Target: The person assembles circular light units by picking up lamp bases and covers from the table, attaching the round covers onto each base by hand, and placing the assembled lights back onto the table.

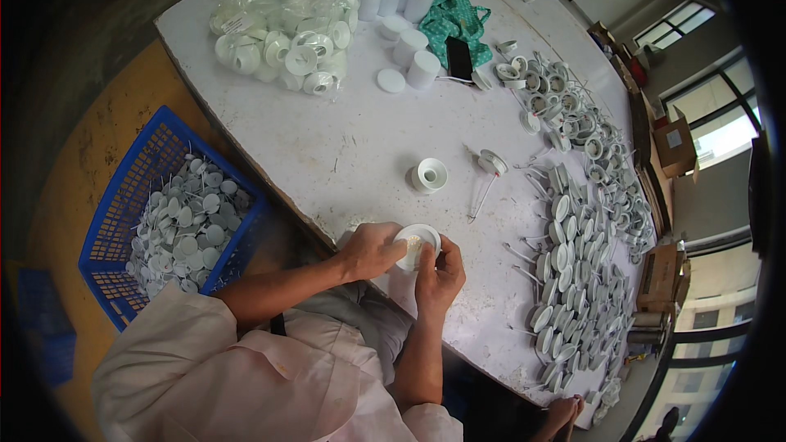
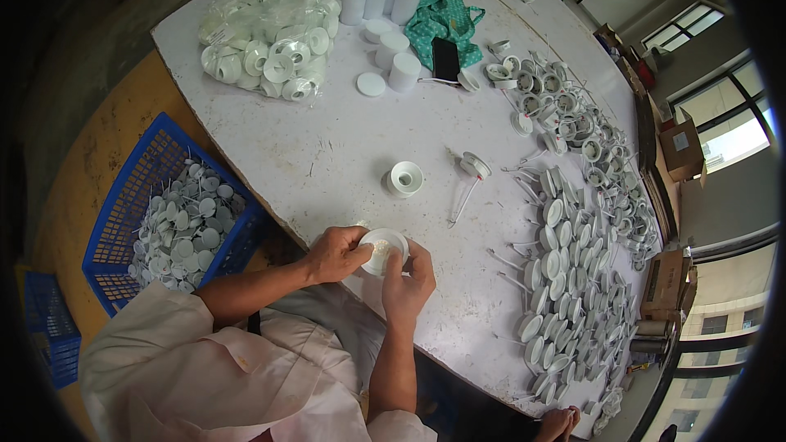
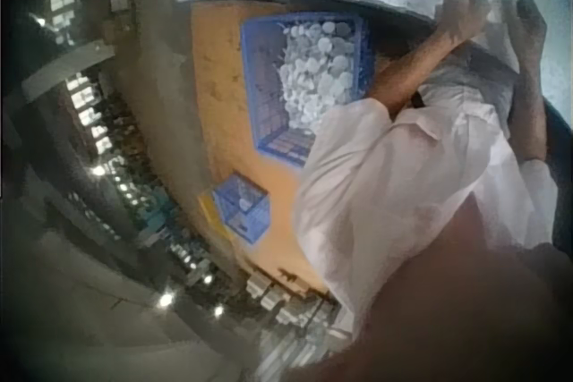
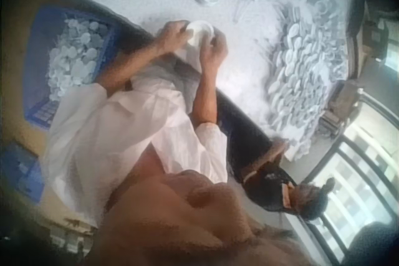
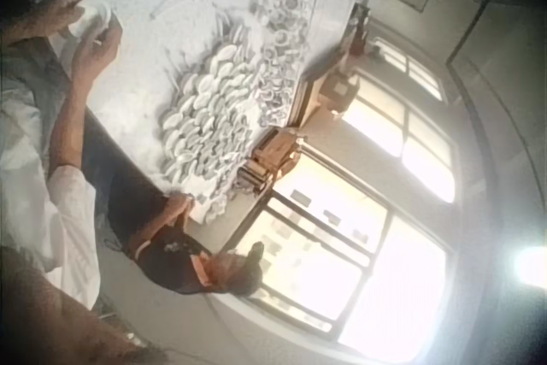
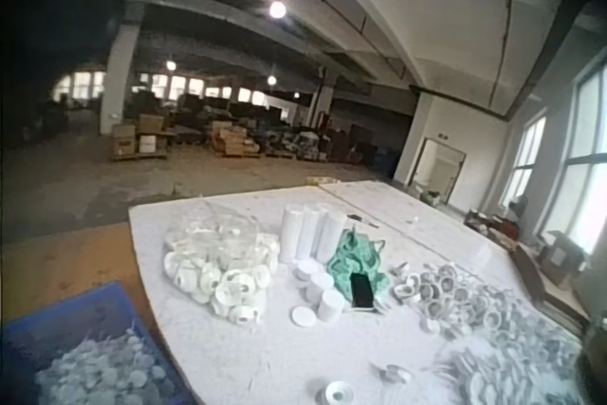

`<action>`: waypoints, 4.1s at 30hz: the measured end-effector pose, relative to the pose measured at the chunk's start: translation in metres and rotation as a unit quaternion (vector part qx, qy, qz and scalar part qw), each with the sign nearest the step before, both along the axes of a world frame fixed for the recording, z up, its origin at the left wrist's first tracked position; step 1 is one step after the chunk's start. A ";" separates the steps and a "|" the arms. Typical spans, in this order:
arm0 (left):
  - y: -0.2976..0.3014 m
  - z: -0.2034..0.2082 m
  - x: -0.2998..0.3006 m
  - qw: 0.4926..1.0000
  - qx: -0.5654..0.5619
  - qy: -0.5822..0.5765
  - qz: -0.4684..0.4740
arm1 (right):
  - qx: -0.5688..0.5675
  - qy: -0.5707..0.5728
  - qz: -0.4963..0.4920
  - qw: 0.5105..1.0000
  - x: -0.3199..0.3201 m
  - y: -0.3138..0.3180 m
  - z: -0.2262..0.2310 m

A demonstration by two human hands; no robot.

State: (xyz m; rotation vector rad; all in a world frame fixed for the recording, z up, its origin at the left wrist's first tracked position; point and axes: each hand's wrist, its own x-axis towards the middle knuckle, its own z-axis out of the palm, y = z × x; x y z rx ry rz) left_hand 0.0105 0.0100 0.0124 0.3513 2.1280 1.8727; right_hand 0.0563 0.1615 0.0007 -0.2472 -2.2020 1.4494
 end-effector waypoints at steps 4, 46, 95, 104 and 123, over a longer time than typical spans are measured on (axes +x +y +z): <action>-0.002 -0.004 -0.002 0.996 0.026 -0.081 -0.039 | -0.088 -0.043 0.008 0.995 0.006 0.009 0.002; 0.033 -0.036 0.017 0.963 0.032 0.027 -0.266 | 0.172 -0.198 -0.579 0.772 0.224 0.264 -0.024; 0.076 -0.025 -0.027 0.935 0.194 -0.258 -0.147 | -0.248 -0.109 -0.184 0.945 0.022 0.039 0.004; 0.093 -0.018 -0.023 0.827 0.339 -0.441 -0.087 | 0.071 -0.071 -0.036 0.994 0.081 0.025 -0.017; 0.060 -0.010 -0.008 0.927 0.289 -0.081 -0.227 | -0.333 -0.223 -0.018 0.916 0.087 0.005 -0.003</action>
